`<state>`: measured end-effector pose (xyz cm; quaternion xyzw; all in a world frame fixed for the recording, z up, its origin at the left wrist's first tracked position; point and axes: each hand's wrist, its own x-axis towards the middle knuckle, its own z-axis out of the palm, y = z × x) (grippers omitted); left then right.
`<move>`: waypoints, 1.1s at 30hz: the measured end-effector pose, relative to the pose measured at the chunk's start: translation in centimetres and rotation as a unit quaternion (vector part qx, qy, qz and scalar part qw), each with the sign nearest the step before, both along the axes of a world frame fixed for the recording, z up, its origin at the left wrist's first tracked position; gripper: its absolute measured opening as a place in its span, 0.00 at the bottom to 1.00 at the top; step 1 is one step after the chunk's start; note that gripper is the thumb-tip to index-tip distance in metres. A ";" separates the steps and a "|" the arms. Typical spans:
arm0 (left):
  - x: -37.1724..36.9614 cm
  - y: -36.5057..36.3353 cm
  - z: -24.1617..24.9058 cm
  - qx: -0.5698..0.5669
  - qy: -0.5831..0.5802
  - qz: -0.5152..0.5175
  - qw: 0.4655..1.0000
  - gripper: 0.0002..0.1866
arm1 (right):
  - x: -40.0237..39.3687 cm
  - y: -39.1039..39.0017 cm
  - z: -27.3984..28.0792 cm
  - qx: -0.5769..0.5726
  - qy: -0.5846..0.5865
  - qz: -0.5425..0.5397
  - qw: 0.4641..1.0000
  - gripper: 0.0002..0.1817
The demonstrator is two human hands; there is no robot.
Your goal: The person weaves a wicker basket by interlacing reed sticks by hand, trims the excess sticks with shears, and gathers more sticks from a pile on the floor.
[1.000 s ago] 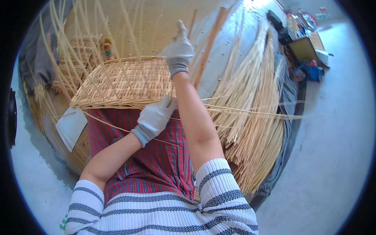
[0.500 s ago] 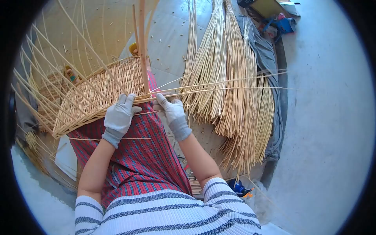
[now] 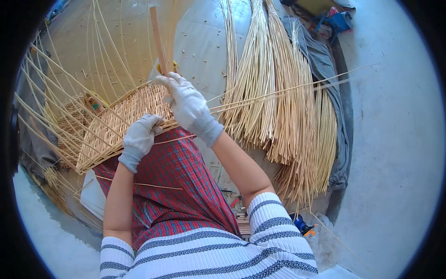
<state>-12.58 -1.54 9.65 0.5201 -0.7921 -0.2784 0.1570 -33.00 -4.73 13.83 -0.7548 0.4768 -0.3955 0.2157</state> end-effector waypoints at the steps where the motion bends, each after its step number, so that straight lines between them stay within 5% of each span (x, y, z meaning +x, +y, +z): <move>1: 0.2 -0.3 -0.4 0.015 0.034 0.007 0.999 0.10 | 0.5 -0.7 -0.7 -0.036 0.035 -0.013 0.999 0.28; 7: 0.4 -0.5 0.2 -0.042 -0.033 -0.011 0.999 0.10 | 0.3 1.0 -2.0 -0.012 -0.125 -0.017 0.992 0.27; 9: 1.2 -0.8 -0.7 -0.070 0.007 -0.054 0.996 0.12 | 0.3 3.6 -3.2 0.056 -0.148 -0.100 0.982 0.19; 10: 1.1 -0.7 -0.1 -0.015 0.014 -0.042 0.999 0.15 | 1.2 4.4 -5.7 0.079 -0.372 -0.041 0.924 0.12; 11: 1.0 -0.4 0.0 -0.007 0.020 -0.052 0.998 0.17 | -0.1 7.0 -4.8 0.062 -0.274 -0.108 0.954 0.10; 13: -0.4 0.2 0.8 0.000 0.023 -0.070 0.997 0.18 | -2.1 11.5 -5.6 0.147 -0.335 -0.171 0.915 0.13; 15: -2.2 2.4 2.3 -0.087 -0.162 -0.004 0.983 0.20 | -4.1 15.7 -10.8 0.168 -0.313 -0.195 0.914 0.16; 17: -1.0 3.0 -0.9 -0.160 -0.188 -0.001 0.969 0.21 | -7.3 20.3 -16.1 0.317 -0.279 -0.273 0.864 0.19; 19: -1.6 3.9 -1.5 -0.234 -0.181 0.010 0.955 0.24 | -11.8 25.4 -22.9 0.296 -0.182 -0.419 0.839 0.23; 22: -1.1 3.5 -3.3 -0.275 -0.171 0.014 0.946 0.23 | -20.3 32.7 -30.4 0.165 -0.121 -0.648 0.734 0.25; 24: -1.2 3.6 -3.2 -0.286 -0.161 0.004 0.945 0.24 | -25.7 34.9 -29.0 0.256 -0.150 -0.746 0.596 0.26; 27: -1.6 3.5 -3.1 -0.263 -0.169 0.017 0.950 0.23 | -34.3 37.1 -32.9 0.092 -0.172 -0.792 0.579 0.22; 28: -1.7 3.6 -3.1 -0.270 -0.167 0.018 0.948 0.23 | -38.0 37.1 -36.5 0.003 -0.349 -0.777 0.523 0.20; 30: -1.8 3.5 -3.3 -0.283 -0.166 0.022 0.944 0.24 | -38.5 35.4 -28.2 0.241 -0.181 -0.799 0.520 0.17; 33: -1.6 3.3 -3.8 -0.268 -0.186 0.050 0.944 0.25 | -45.4 36.3 -42.0 0.119 -0.280 -0.785 0.540 0.14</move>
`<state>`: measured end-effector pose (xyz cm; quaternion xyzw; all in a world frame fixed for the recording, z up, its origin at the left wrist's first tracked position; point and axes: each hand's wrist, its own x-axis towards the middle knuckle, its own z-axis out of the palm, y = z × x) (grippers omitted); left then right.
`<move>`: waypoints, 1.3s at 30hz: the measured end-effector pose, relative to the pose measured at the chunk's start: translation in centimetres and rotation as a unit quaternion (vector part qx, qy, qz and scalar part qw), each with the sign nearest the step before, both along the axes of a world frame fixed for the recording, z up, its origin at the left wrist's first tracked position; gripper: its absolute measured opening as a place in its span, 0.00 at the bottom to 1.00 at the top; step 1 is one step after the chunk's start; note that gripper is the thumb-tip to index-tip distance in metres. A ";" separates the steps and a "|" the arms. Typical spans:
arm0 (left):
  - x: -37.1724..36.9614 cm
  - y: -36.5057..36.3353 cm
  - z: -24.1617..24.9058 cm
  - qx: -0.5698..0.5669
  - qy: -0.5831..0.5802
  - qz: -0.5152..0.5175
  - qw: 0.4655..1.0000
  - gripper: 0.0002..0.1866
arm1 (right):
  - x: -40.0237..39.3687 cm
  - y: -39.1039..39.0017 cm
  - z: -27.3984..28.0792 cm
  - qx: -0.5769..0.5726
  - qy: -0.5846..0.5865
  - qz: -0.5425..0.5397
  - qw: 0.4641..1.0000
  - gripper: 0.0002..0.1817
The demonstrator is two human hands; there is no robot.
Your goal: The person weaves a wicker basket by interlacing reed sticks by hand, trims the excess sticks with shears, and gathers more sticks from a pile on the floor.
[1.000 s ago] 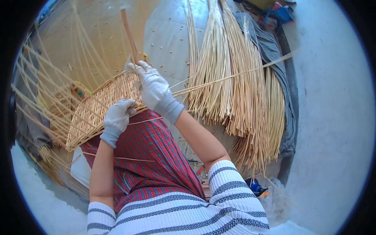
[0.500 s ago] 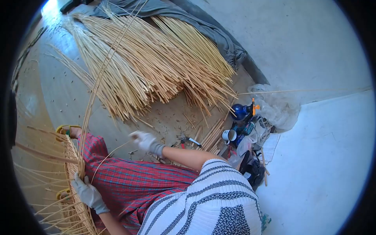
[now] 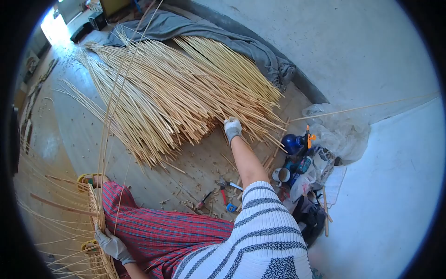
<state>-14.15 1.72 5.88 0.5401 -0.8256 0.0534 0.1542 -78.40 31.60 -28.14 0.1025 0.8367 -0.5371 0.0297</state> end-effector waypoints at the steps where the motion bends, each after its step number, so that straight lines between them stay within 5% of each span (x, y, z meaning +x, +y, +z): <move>1: 0.1 0.0 0.0 -0.010 0.003 0.004 1.000 0.25 | 0.5 -0.7 2.3 -0.027 -0.014 0.002 1.000 0.10; 10: -0.9 0.6 0.3 0.010 0.026 0.023 0.999 0.25 | 7.5 -4.6 17.7 -0.203 -0.182 0.143 0.951 0.15; 17: -1.6 1.1 1.2 0.002 0.041 0.024 0.999 0.25 | 7.8 -4.7 18.8 -0.190 -0.174 0.126 0.958 0.15; 19: -1.6 1.2 1.2 0.004 0.039 0.015 0.999 0.25 | 6.1 -3.6 15.2 -0.173 -0.169 0.139 0.960 0.15; 21: -1.5 1.2 1.0 -0.002 0.040 0.018 0.999 0.24 | 5.9 -2.1 14.9 0.088 0.118 0.218 0.965 0.16; 22: -1.4 1.2 0.9 0.003 0.037 0.013 0.999 0.24 | 5.9 -1.3 17.0 0.249 0.058 0.224 0.940 0.16; 23: -1.3 1.2 1.0 0.000 0.039 0.011 0.999 0.24 | 5.5 -1.7 19.0 0.252 0.056 0.221 0.941 0.16; 25: -1.4 1.1 0.9 -0.003 0.041 0.010 0.999 0.24 | 4.1 -2.7 20.9 0.464 0.040 0.262 0.845 0.18; 30: -1.4 1.0 0.7 -0.001 0.054 0.010 0.999 0.24 | -0.9 -3.9 16.5 0.353 0.271 0.255 0.859 0.17; 33: -1.7 1.2 0.8 -0.019 0.055 0.008 0.998 0.24 | -2.5 -4.9 15.0 0.398 0.241 0.274 0.842 0.17; 35: -2.1 1.5 1.2 -0.016 0.049 0.016 0.999 0.24 | -3.1 -6.3 15.0 0.449 -0.054 0.205 0.868 0.17; 39: -2.5 1.5 1.5 0.006 0.045 0.050 0.998 0.24 | -1.7 -6.1 16.5 0.438 -0.020 0.307 0.845 0.15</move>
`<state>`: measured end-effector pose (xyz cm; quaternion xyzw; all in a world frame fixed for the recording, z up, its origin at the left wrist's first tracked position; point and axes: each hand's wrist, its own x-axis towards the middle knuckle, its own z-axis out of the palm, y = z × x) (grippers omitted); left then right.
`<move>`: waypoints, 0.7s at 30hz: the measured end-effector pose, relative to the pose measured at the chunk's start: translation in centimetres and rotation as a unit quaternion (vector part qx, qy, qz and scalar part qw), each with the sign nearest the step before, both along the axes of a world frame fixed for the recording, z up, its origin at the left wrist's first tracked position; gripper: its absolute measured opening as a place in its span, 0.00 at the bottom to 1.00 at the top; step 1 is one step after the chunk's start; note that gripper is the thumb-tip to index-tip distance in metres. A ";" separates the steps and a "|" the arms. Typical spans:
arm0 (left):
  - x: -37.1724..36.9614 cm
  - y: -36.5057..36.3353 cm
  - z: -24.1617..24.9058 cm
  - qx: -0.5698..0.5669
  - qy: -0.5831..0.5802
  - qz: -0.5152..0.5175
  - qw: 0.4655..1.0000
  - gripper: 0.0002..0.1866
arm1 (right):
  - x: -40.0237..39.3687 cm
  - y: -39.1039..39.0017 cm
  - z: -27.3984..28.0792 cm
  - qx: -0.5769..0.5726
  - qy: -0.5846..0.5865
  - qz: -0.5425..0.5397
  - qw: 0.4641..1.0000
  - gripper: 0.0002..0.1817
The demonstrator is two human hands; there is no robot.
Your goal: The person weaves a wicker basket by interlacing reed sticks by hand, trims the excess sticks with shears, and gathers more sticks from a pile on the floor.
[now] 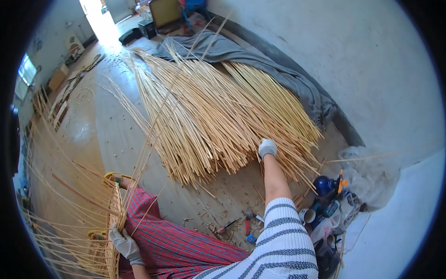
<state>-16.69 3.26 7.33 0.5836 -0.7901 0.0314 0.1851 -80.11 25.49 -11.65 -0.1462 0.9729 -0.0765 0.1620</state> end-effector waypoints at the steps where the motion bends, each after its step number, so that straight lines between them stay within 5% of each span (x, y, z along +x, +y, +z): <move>1: 0.0 0.0 -0.1 0.002 0.007 -0.004 1.000 0.24 | 0.0 0.1 -0.4 -0.002 0.003 0.007 1.000 0.15; 4: 0.5 -0.3 -0.6 -0.003 0.015 -0.015 1.000 0.24 | 0.5 0.7 -1.9 -0.138 -0.004 -0.081 0.987 0.12; 6: 0.2 -0.1 -0.3 -0.002 0.017 -0.014 1.000 0.23 | 1.8 0.8 -0.4 -0.237 0.192 -0.094 0.947 0.08; 7: 0.2 -0.1 -0.2 -0.003 0.017 -0.015 1.000 0.23 | 3.5 0.2 2.5 -0.246 0.186 -0.131 0.942 0.07; 10: 0.4 -0.2 -0.7 -0.014 0.029 -0.015 0.999 0.23 | 8.1 0.8 5.3 -0.325 0.286 -0.035 0.901 0.08; 13: -0.1 0.0 -0.1 -0.013 0.026 -0.007 1.000 0.22 | 13.9 0.0 7.7 -0.513 -0.186 -0.130 0.828 0.11; 14: 0.2 -0.1 -0.2 -0.012 0.028 0.001 1.000 0.22 | 16.0 -0.3 10.1 -0.520 -0.388 -0.197 0.735 0.12; 16: 0.6 -0.4 -0.6 -0.026 0.029 -0.031 0.999 0.22 | 18.6 -1.6 11.4 -0.627 -0.658 -0.104 0.405 0.11; 18: 0.2 -0.1 -0.1 -0.024 0.037 -0.018 0.999 0.22 | 24.0 -5.6 18.0 -0.687 -0.642 -0.109 0.322 0.13; 21: 0.6 -0.2 -0.7 -0.051 0.028 -0.030 0.998 0.24 | 29.8 -9.5 25.5 -0.719 -0.476 0.305 0.405 0.07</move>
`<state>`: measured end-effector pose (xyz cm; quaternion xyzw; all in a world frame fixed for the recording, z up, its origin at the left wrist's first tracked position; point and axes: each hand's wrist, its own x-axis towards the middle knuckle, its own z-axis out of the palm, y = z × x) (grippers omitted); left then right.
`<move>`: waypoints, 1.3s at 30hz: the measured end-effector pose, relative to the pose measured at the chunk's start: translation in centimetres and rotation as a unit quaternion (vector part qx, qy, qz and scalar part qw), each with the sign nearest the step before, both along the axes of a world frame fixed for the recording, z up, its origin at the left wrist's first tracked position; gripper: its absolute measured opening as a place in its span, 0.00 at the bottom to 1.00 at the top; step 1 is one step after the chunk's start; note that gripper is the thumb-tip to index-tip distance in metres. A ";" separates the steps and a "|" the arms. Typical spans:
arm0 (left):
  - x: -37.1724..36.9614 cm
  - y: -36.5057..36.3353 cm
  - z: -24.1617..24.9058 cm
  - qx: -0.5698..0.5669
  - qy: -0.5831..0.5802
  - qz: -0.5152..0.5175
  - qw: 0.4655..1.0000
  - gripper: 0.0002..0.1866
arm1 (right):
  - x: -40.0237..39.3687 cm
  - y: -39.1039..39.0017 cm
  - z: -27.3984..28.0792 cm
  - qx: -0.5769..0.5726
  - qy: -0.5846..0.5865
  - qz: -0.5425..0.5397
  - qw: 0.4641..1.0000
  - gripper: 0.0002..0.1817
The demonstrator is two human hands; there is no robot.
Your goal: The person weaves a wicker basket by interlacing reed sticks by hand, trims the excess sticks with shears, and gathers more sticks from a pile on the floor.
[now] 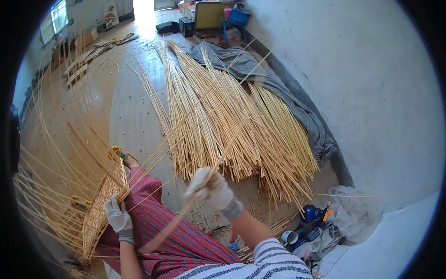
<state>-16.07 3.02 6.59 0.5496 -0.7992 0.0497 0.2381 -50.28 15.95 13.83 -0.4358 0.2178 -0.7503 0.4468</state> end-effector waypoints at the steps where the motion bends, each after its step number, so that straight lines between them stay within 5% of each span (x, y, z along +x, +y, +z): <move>1: 0.2 0.1 -0.5 0.003 0.004 0.007 1.000 0.24 | 1.9 -0.9 1.8 -0.033 0.120 -0.014 0.992 0.07; 5: 0.2 1.2 -1.7 -0.040 0.115 0.005 0.993 0.23 | 8.2 -4.2 3.7 -0.048 -0.067 0.102 0.991 0.10; 7: 0.2 2.2 -0.6 -0.038 0.129 -0.007 0.991 0.21 | 10.0 -5.1 3.7 0.078 -0.042 0.103 0.991 0.13; 9: 0.7 2.3 0.4 -0.066 0.116 -0.034 0.991 0.14 | 10.7 -6.2 1.1 0.036 0.160 0.072 0.984 0.12; 11: 1.0 2.1 0.6 -0.012 0.135 -0.041 0.990 0.10 | 12.9 -6.4 -0.6 0.072 0.107 -0.006 0.992 0.11; 14: 0.3 2.0 0.6 0.055 0.101 -0.032 0.993 0.08 | 13.6 -6.7 -2.5 0.130 0.030 0.026 0.991 0.09; 19: 1.4 2.8 0.0 0.056 0.066 -0.052 0.995 0.06 | 12.9 -6.3 -2.7 0.171 0.044 0.009 0.984 0.10; 21: 2.1 3.8 0.1 0.091 0.145 -0.102 0.980 0.04 | 12.3 -6.4 -2.1 0.131 0.074 -0.005 0.989 0.10; 22: 2.0 4.4 0.0 0.202 0.325 -0.075 0.921 0.05 | 12.2 -5.9 -1.6 0.155 0.064 -0.009 0.986 0.10; 23: 2.1 4.3 0.1 0.202 0.326 -0.073 0.921 0.05 | 11.9 -6.0 -2.1 0.156 0.065 -0.007 0.986 0.10; 25: 2.4 4.2 0.5 0.079 0.128 -0.103 0.983 0.04 | 10.7 -6.4 -3.3 0.139 0.101 -0.043 0.984 0.11; 29: 3.0 4.1 0.8 0.055 0.126 -0.130 0.982 0.07 | 12.0 -5.4 -2.0 0.122 0.133 -0.084 0.980 0.12; 31: 3.7 4.4 1.9 0.080 0.188 -0.173 0.963 0.06 | 12.8 -4.2 -0.5 0.002 0.368 -0.147 0.918 0.14; 39: 4.9 4.2 2.0 0.111 0.082 -0.203 0.969 0.02 | 18.0 -5.6 -3.0 -0.043 0.399 -0.098 0.911 0.05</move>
